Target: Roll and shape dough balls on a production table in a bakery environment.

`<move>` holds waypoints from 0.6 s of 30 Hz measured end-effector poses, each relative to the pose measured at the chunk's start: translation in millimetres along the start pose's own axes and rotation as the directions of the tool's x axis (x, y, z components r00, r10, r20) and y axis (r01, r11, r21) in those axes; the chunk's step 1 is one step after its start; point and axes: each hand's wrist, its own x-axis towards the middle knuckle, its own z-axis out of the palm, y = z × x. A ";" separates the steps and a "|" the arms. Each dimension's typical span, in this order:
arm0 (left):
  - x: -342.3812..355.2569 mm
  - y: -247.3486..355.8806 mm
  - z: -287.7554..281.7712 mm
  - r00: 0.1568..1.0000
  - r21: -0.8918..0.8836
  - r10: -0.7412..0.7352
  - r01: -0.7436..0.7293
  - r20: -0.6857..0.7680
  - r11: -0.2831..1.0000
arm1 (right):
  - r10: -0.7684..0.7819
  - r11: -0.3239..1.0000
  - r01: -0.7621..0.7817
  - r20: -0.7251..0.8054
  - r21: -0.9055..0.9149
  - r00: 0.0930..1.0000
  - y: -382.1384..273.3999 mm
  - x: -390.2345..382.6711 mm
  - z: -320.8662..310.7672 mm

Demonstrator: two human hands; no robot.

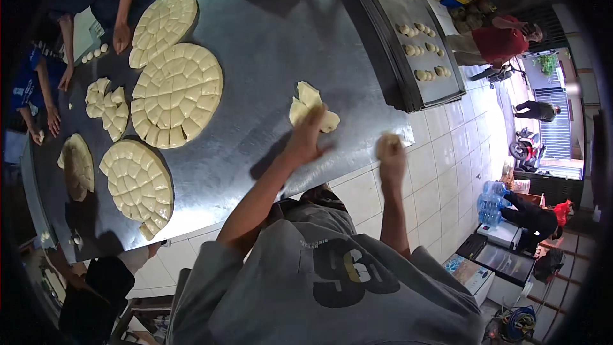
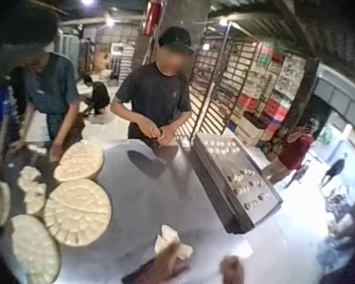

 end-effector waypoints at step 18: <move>-106.4 110.4 -35.3 0.787 -0.328 -0.576 0.616 0.219 0.716 | -0.034 0.940 0.300 0.834 -0.160 0.551 -4.6 -41.0 91.7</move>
